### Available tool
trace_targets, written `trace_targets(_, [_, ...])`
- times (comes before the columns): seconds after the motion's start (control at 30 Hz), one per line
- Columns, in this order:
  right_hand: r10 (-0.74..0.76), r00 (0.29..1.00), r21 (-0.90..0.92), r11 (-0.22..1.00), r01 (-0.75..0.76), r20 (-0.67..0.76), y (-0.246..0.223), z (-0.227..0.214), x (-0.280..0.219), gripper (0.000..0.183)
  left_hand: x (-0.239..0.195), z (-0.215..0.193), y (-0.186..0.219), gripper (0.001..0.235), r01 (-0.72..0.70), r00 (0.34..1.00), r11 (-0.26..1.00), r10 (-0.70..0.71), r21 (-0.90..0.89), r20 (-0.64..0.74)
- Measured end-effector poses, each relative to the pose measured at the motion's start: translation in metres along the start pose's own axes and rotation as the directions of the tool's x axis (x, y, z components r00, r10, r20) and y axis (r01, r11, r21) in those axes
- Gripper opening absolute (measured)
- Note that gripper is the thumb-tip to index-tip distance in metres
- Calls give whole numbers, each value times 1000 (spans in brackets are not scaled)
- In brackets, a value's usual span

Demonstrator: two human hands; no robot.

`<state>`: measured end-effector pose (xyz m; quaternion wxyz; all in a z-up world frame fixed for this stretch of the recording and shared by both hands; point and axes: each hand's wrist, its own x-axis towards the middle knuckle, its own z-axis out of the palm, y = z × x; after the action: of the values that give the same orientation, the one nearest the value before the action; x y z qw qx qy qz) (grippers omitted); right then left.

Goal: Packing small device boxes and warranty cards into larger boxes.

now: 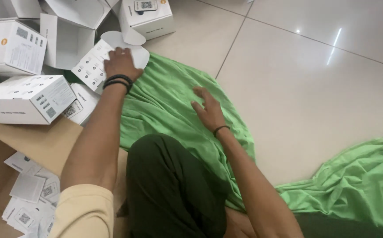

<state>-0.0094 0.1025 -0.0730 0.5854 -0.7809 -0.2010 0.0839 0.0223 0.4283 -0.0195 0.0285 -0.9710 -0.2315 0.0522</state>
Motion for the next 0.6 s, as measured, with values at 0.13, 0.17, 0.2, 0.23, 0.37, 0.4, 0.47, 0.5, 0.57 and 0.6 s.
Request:
trace_targets(0.13, [50, 996, -49, 998, -46, 70, 40, 13, -20, 44, -8, 8, -82, 112, 160, 981, 987, -159, 0, 115])
trace_targets(0.17, [-13, 998, -157, 987, 22, 56, 56, 15, -24, 43, -7, 17, -101, 126, 196, 972, 980, -189, -39, 143])
trace_targets(0.2, [-84, 995, -265, 960, 94, 50, 71, 16, -25, 42, -5, 25, -120, 142, 234, 962, 969, -219, -79, 166])
trace_targets(0.23, [-82, 995, -269, 959, 93, 51, 69, 14, -25, 42, -5, 29, -125, 142, 233, 961, 969, -217, -83, 169])
trace_targets(0.37, [-33, 996, -219, 974, 50, 82, 58, 8, -19, 38, -6, 35, -133, 154, 253, 953, 949, -210, -190, 218])
trace_targets(0.4, [71, 990, -127, 990, -55, 125, 55, 5, -18, 38, -9, 36, -130, 155, 262, 954, 941, -220, -211, 206])
trace_targets(0.47, [105, 985, -75, 993, -96, 139, 59, 6, -14, 38, -11, 25, -120, 152, 268, 953, 942, -229, -201, 197])
trace_targets(0.5, [140, 978, -22, 990, -138, 152, 61, 7, -12, 38, -14, 19, -116, 149, 271, 953, 944, -236, -189, 188])
trace_targets(0.57, [148, 977, -19, 989, -147, 156, 61, 8, -11, 38, -8, 32, -118, 147, 234, 964, 961, -211, -147, 161])
trace_targets(0.6, [159, 975, -18, 987, -158, 154, 61, 6, -12, 39, -4, 39, -116, 145, 193, 974, 976, -178, -103, 137])
